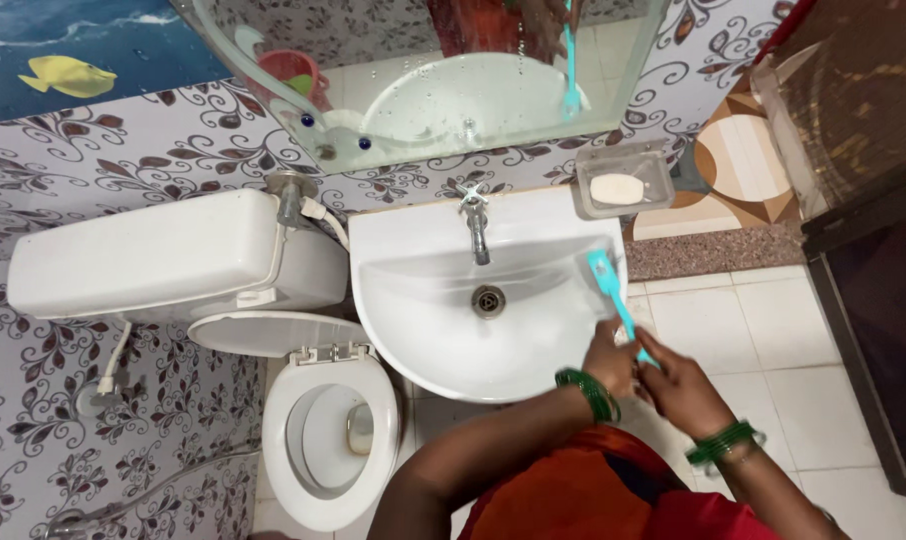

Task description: The person scrubs a bathroom faucet and the interior of a white sink with a blue-handled brush, using water from the tap to rinse.

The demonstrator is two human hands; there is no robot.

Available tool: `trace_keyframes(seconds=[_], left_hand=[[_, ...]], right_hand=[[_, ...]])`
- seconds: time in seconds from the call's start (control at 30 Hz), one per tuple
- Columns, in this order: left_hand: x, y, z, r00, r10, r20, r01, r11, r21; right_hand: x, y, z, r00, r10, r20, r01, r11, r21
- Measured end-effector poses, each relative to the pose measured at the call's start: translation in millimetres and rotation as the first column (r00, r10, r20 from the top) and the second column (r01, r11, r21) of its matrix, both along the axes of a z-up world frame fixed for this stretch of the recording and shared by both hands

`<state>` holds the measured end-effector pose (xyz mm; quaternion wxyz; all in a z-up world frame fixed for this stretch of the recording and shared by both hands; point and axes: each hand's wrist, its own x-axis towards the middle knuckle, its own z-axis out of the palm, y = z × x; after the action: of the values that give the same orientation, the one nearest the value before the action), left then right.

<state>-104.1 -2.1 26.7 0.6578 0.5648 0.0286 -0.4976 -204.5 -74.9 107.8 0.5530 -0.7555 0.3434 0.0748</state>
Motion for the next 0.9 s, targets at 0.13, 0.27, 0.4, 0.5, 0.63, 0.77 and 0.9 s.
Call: trace_keyframes(seconds=[0.13,0.27,0.4,0.5,0.63,0.77,0.9], left_hand=[[-8.8,-2.5,-32.7,0.994,-0.084,-0.069,0.089,0.994,0.066],[36.5,-29.4,-32.1,0.985,0.050,-0.165,-0.053,0.999,-0.014],[42.6,-26.8,-24.9,0.960,0.099,-0.261,-0.089,0.995,0.049],[26.0,-18.8,-0.9,0.938,0.161,-0.307,-0.225,0.957,-0.185],[7.7,-12.9,36.9,0.969,0.018,-0.247,-0.036,0.997,-0.069],[33.3,-15.3,47.3,0.957,0.073,-0.281,-0.099,0.992,-0.079],[31.9,3.8,46.3,0.946,0.177,-0.270,-0.208,0.974,-0.091]], right_hand=[[-10.0,-9.1,-11.2,0.996,0.088,0.011,-0.087,0.994,-0.065],[38.6,-40.2,-25.6,0.999,0.027,0.036,-0.028,0.999,0.018],[59.0,-35.9,-2.5,0.979,0.196,-0.063,-0.201,0.975,-0.097],[45.3,-21.3,49.3,0.923,0.334,-0.192,-0.383,0.852,-0.358],[41.7,-14.4,87.7,0.815,0.271,-0.513,-0.527,0.715,-0.459],[68.8,-22.9,70.9,0.872,0.349,-0.344,-0.489,0.662,-0.568],[83.2,-22.1,62.9,0.850,0.452,-0.271,-0.525,0.678,-0.514]])
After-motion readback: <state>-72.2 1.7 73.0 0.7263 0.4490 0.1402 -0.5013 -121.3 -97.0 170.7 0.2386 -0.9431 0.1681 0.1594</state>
